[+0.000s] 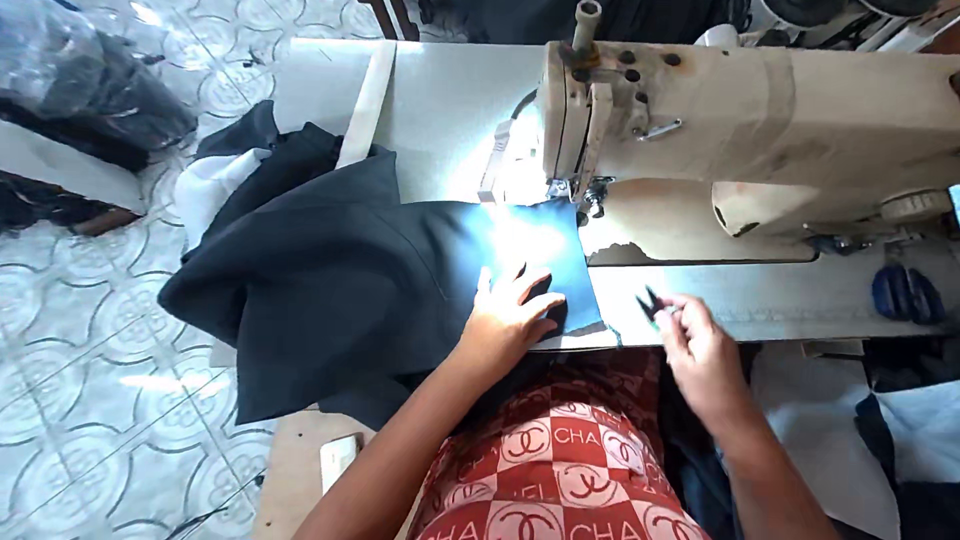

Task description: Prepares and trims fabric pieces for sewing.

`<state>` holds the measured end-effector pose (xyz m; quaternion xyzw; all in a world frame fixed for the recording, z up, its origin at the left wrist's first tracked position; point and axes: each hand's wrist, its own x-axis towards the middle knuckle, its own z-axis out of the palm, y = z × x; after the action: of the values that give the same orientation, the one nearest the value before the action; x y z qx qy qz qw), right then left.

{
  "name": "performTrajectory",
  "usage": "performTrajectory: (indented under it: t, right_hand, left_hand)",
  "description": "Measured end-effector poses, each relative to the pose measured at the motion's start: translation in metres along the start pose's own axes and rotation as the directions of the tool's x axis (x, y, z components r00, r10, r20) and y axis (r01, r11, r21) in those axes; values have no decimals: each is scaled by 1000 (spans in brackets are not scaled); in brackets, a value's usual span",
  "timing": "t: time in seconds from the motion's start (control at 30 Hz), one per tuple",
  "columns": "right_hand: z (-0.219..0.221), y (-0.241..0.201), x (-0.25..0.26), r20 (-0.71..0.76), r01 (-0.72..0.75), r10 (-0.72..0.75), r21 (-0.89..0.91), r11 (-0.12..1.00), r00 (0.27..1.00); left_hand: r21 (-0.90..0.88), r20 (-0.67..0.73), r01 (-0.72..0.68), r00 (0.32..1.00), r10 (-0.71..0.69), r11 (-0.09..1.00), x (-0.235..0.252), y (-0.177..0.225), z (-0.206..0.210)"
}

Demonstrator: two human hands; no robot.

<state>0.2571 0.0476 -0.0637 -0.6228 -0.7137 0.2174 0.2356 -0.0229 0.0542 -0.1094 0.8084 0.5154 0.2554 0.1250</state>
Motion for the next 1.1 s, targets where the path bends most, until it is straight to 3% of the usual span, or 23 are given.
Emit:
performTrajectory:
  t: [0.07,0.13,0.23,0.33,0.57,0.7,1.0,1.1]
  right_hand:
    - [11,-16,-23,25,21,-21,-14,1000,999]
    - [22,-27,-37,3,62,-63,-153,986,998]
    - [34,-36,-42,-66,68,-97,-351,934,993]
    - [40,-41,-34,-98,37,-86,-424,905,991]
    - [54,-38,-23,-127,46,-101,-378,925,987]
    - [43,-37,-24,-108,-9,-30,-344,939,994]
    - [48,-37,-17,-106,31,-65,-300,954,992]
    - [38,-24,-7,-130,-20,-22,-311,950,991]
  left_hand:
    - [3,-5,24,1000,-24,1000,-2,2,0]
    - [13,5,35,999,-35,999,-2,2,0]
    - [29,4,31,999,-32,999,-2,2,1]
    - [28,-1,28,1000,-28,999,-2,1,2]
    - [17,-13,34,999,-33,999,-3,2,2]
    - [21,-16,40,999,-39,999,-3,2,3]
    - [29,-16,36,999,-36,999,-2,2,3]
    - [29,-22,33,999,-32,999,-2,1,2]
